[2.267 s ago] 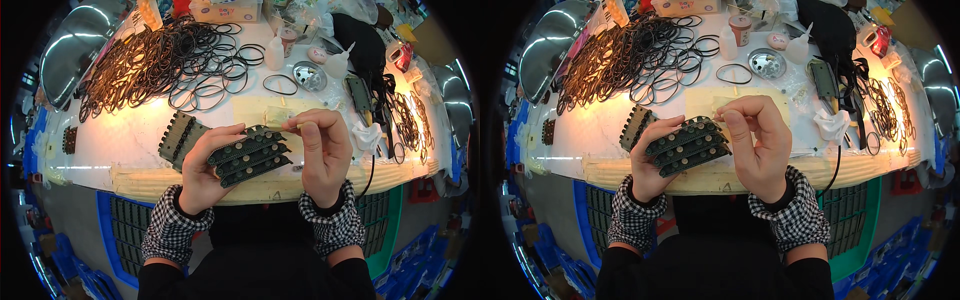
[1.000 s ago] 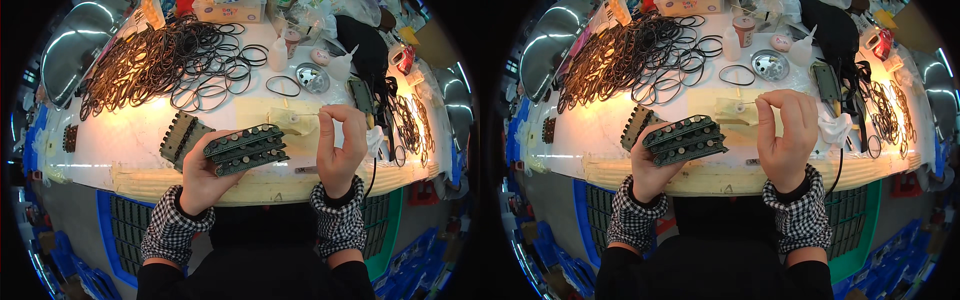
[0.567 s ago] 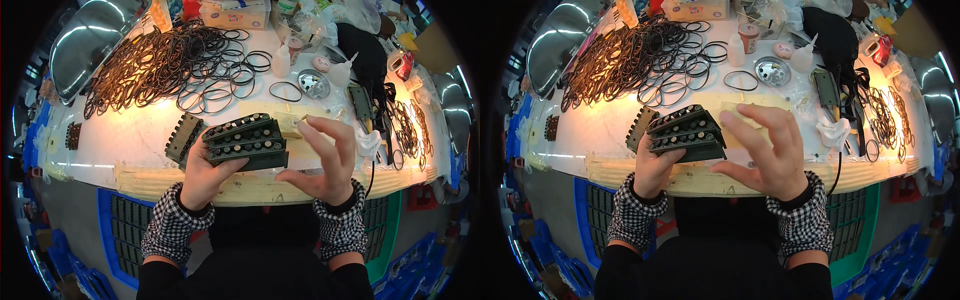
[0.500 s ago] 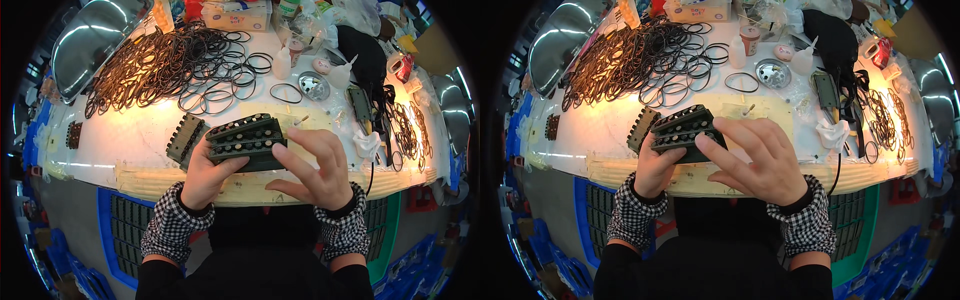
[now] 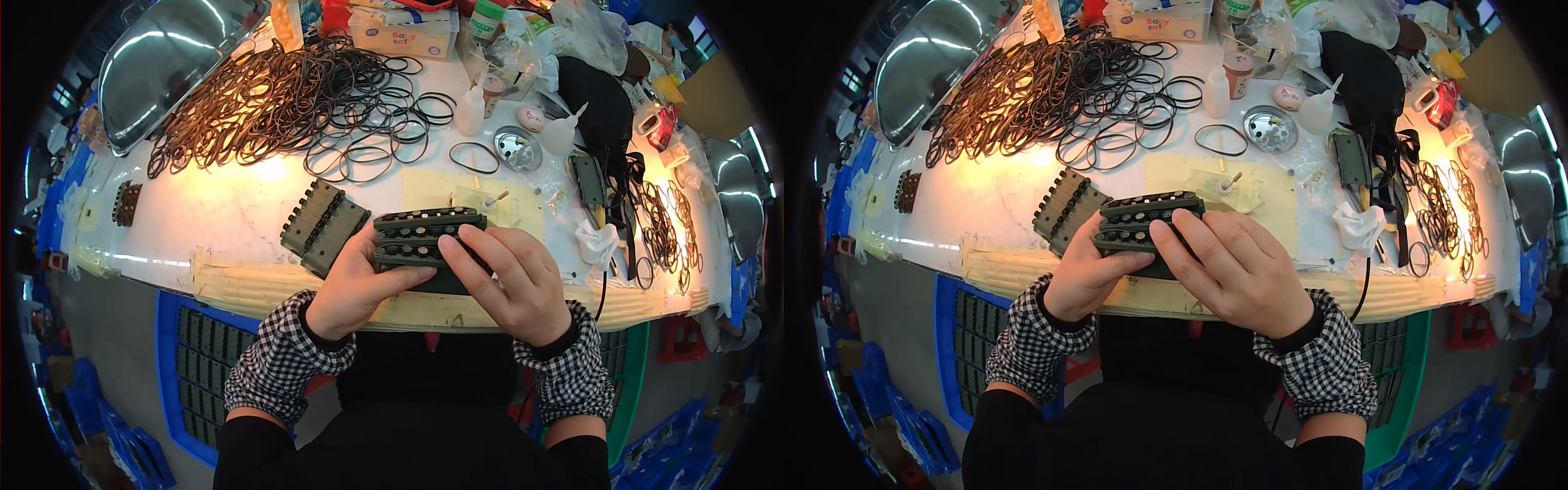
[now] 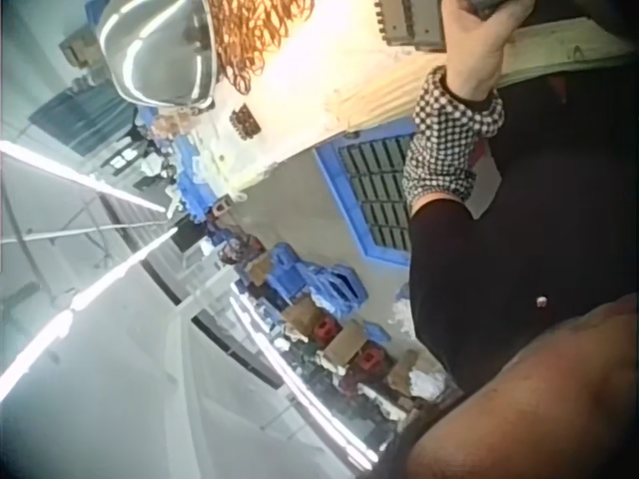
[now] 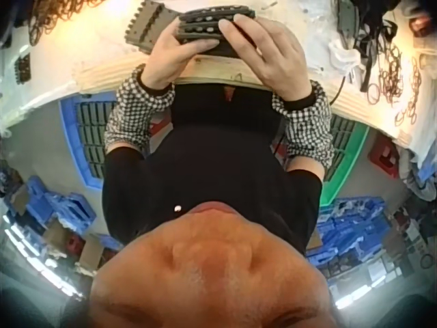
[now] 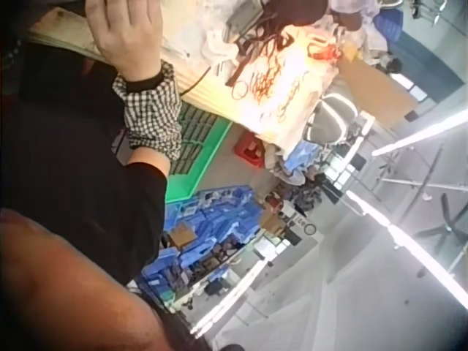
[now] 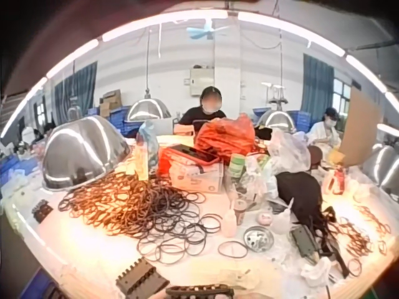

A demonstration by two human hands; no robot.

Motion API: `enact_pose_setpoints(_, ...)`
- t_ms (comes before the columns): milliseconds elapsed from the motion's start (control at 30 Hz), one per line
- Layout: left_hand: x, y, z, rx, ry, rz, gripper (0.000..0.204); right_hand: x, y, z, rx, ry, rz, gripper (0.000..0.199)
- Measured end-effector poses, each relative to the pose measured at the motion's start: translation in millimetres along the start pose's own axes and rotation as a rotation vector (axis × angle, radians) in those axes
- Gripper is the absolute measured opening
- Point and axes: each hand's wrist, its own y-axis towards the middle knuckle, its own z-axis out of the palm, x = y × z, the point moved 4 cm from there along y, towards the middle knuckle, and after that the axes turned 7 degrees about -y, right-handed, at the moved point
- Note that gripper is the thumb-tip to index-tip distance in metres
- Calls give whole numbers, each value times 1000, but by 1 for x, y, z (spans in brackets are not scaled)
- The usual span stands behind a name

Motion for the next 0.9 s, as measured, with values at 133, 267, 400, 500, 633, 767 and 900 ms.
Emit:
enact_pose_setpoints(133, 4, -1, -4, -48, -1, -17, 43, 0, 4, 0, 141, 23, 46, 49)
enact_pose_setpoints(267, 1, -3, 3, -60, -16, -17, 40, 5, -1, 1, 32, -66, 33, 49)
enact_pose_setpoints(400, 0, -4, 3, -36, 8, -16, 40, 7, -2, 1, 5, -80, -2, 45)
enact_pose_setpoints(500, 0, -4, 3, -28, 43, -1, 42, 9, -3, -1, -28, -76, -19, 42)
enact_pose_setpoints(633, -4, -6, 4, -8, 69, 15, 45, 12, -3, -6, -45, -63, -14, 41)
enact_pose_setpoints(767, -3, -8, 5, 8, -25, 3, 48, 11, 0, -6, -85, -16, -12, 41)
enact_pose_setpoints(900, -1, -8, 5, 28, -87, -46, 50, 8, 0, -7, -53, 83, -4, 42)
